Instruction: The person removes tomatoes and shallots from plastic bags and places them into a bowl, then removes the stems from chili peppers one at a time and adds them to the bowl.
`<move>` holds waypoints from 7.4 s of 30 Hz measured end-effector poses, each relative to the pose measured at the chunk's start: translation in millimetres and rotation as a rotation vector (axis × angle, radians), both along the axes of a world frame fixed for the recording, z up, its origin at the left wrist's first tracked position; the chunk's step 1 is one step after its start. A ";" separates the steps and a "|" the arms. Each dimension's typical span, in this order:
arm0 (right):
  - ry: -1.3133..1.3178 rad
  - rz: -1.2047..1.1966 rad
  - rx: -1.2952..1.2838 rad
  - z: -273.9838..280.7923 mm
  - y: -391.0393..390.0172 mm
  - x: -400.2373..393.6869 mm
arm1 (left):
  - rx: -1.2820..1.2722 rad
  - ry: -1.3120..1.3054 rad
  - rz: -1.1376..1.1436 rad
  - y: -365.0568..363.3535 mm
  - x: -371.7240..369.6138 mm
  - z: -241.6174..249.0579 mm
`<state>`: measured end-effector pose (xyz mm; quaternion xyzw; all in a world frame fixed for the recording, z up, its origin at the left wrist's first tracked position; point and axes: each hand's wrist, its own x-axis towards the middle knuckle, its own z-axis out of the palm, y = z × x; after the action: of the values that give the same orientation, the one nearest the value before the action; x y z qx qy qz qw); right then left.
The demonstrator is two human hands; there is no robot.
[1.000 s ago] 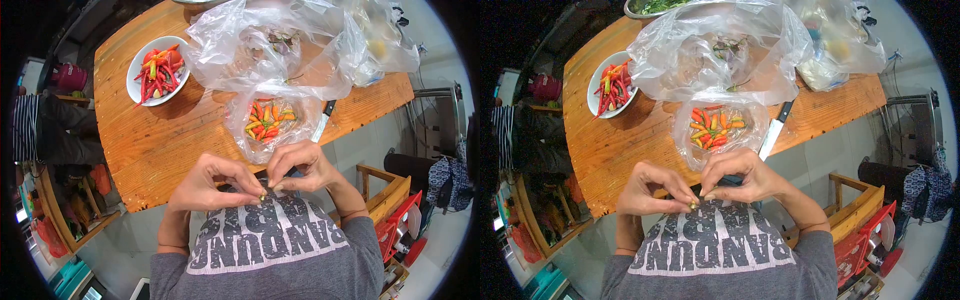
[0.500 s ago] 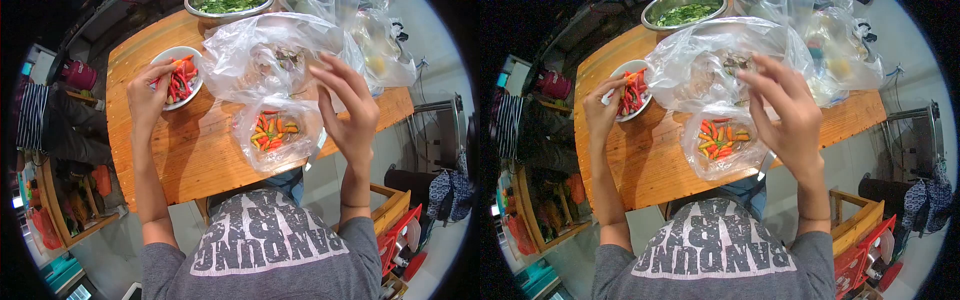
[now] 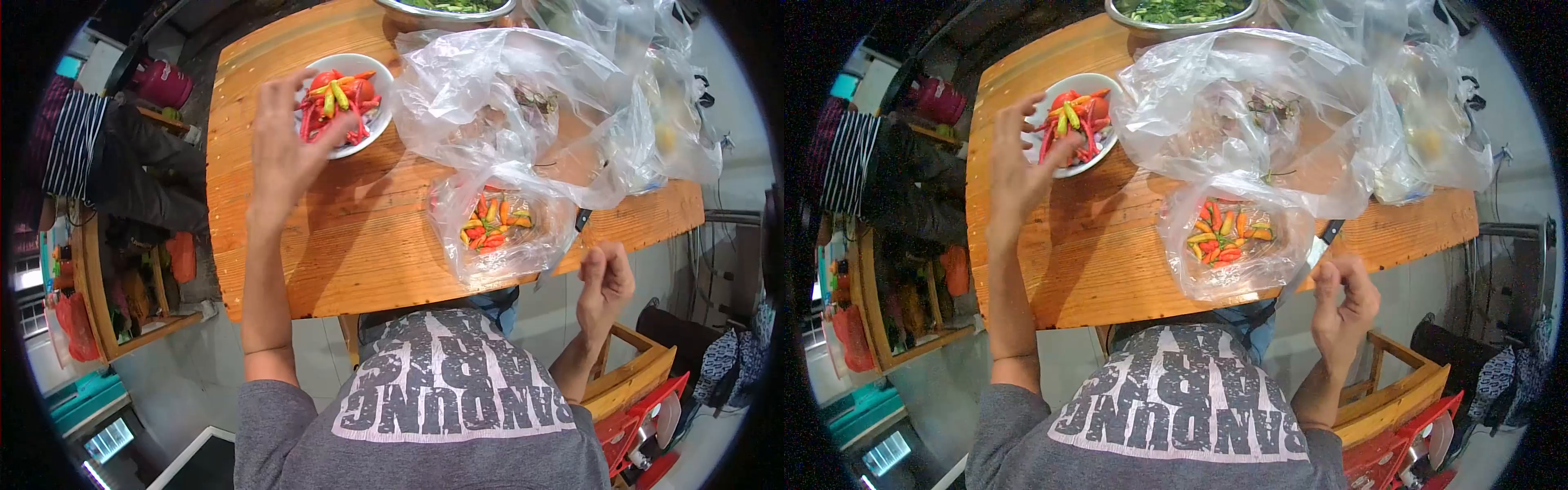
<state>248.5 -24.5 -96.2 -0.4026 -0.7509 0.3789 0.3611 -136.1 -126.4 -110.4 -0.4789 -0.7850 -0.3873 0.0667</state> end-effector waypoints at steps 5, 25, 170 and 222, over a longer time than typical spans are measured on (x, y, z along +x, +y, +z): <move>-0.091 0.100 0.026 15.8 -3.4 -36.8 | -0.128 0.063 -0.081 21.6 -18.7 -26.7; -0.579 0.371 0.384 -22.8 38.4 -75.2 | -0.095 -0.192 -0.577 19.7 127.2 -16.6; -0.547 0.535 0.429 -32.3 23.7 -121.6 | -0.010 -0.004 -0.542 -5.9 130.6 15.1; -0.505 0.508 0.363 -32.5 21.0 -116.1 | 0.188 -0.092 -0.256 1.8 22.3 29.9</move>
<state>132.3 -3.5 -128.7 -0.2145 -0.9464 0.2065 0.1254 -113.7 -124.6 -80.6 -0.5484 -0.6800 -0.4859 0.0253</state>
